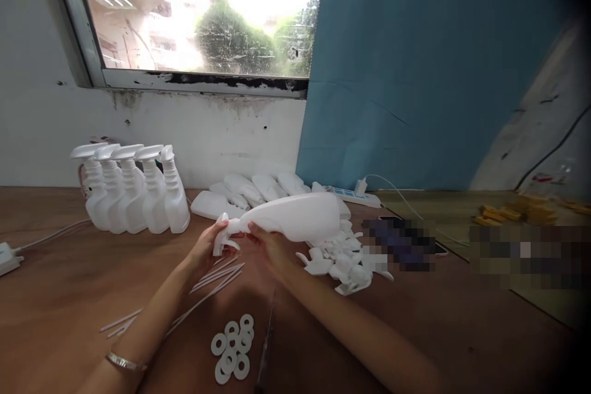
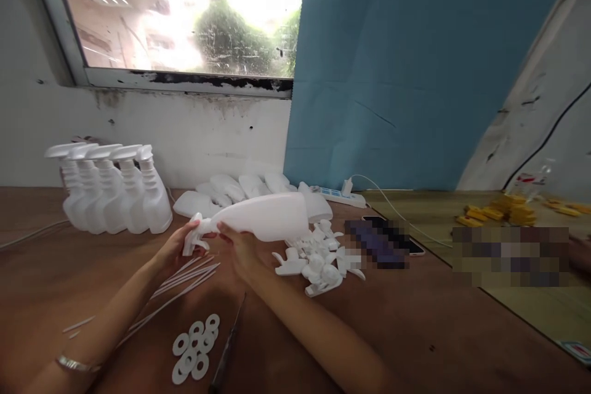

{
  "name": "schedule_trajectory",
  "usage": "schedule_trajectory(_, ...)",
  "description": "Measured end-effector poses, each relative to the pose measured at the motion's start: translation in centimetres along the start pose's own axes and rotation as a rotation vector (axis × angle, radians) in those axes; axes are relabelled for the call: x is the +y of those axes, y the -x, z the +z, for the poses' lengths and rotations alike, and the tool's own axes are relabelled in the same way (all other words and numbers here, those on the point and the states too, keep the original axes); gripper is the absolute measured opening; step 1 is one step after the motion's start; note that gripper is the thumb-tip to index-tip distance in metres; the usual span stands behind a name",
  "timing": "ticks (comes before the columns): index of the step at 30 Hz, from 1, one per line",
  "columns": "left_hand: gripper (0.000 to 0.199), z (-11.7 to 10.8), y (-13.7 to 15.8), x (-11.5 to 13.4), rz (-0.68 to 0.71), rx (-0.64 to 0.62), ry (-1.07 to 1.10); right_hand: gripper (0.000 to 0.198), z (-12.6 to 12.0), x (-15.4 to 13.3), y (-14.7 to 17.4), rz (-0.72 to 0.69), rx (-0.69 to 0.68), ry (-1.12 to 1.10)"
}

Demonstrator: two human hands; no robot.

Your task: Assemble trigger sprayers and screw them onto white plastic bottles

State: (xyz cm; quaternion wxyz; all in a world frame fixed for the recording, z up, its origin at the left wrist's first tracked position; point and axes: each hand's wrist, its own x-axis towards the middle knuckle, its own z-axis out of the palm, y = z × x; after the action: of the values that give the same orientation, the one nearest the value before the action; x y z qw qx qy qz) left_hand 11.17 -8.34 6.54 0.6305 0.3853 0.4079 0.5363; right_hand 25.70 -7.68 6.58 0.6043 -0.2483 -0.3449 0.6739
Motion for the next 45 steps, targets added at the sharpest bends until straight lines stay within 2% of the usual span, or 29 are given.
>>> schedule_trajectory(5, 0.034, 0.2, 1.5, -1.0, -0.037, 0.071, 0.053, 0.017, -0.9, 1.1, 1.5, 0.104, -0.112, 0.081)
schedule_trajectory(8, 0.033, 0.3, 1.4, -1.4, -0.077, 0.098, 0.100, 0.016, -0.9, 0.9, 1.8, 0.102, -0.150, 0.147)
schedule_trajectory(13, 0.035, -0.2, 0.9, -2.2, -0.100, 0.064, 0.170, 0.018, -0.7, 0.0, 2.0, 0.103, -0.206, 0.243)
schedule_trajectory(19, 0.032, 0.5, 1.6, -1.9, -0.071, 0.158, 0.152, 0.026, -1.2, -1.3, 2.3, 0.096, -0.397, 0.215)
schedule_trajectory(22, 0.031, 0.2, 1.6, -1.4, -0.017, 0.222, 0.145, 0.024, -2.4, -2.4, 2.1, -0.058, -0.275, 0.200)
schedule_trajectory(25, 0.030, -0.8, 1.2, -0.8, 0.043, 0.274, 0.133, 0.048, -4.6, -4.5, 1.7, -0.317, -0.100, 0.221)
schedule_trajectory(28, 0.031, -1.8, 0.8, -0.5, 0.090, 0.298, 0.093, 0.066, -7.0, -6.9, 1.5, -0.533, -0.041, 0.446)
schedule_trajectory(30, 0.033, -2.1, 0.7, -0.5, 0.096, 0.269, 0.059, 0.067, -8.3, -7.9, 1.5, -0.580, -0.040, 0.619)
schedule_trajectory(33, 0.037, -2.1, 0.6, -0.7, 0.097, 0.221, 0.013, 0.051, -9.4, -7.8, 1.5, -0.570, -0.006, 0.799)
schedule_trajectory(36, 0.038, -1.8, 0.6, -0.8, 0.128, 0.230, -0.024, 0.043, -9.8, -7.3, 1.6, -0.573, 0.007, 0.854)
schedule_trajectory(42, 0.043, -1.2, 0.7, -0.9, 0.163, 0.212, -0.045, 0.052, -9.4, -8.1, 2.6, -0.662, 0.040, 0.956)
schedule_trajectory(45, 0.040, -1.0, 1.0, -0.7, 0.163, 0.228, -0.051, 0.052, -9.1, -8.0, 3.2, -0.755, 0.033, 1.006)
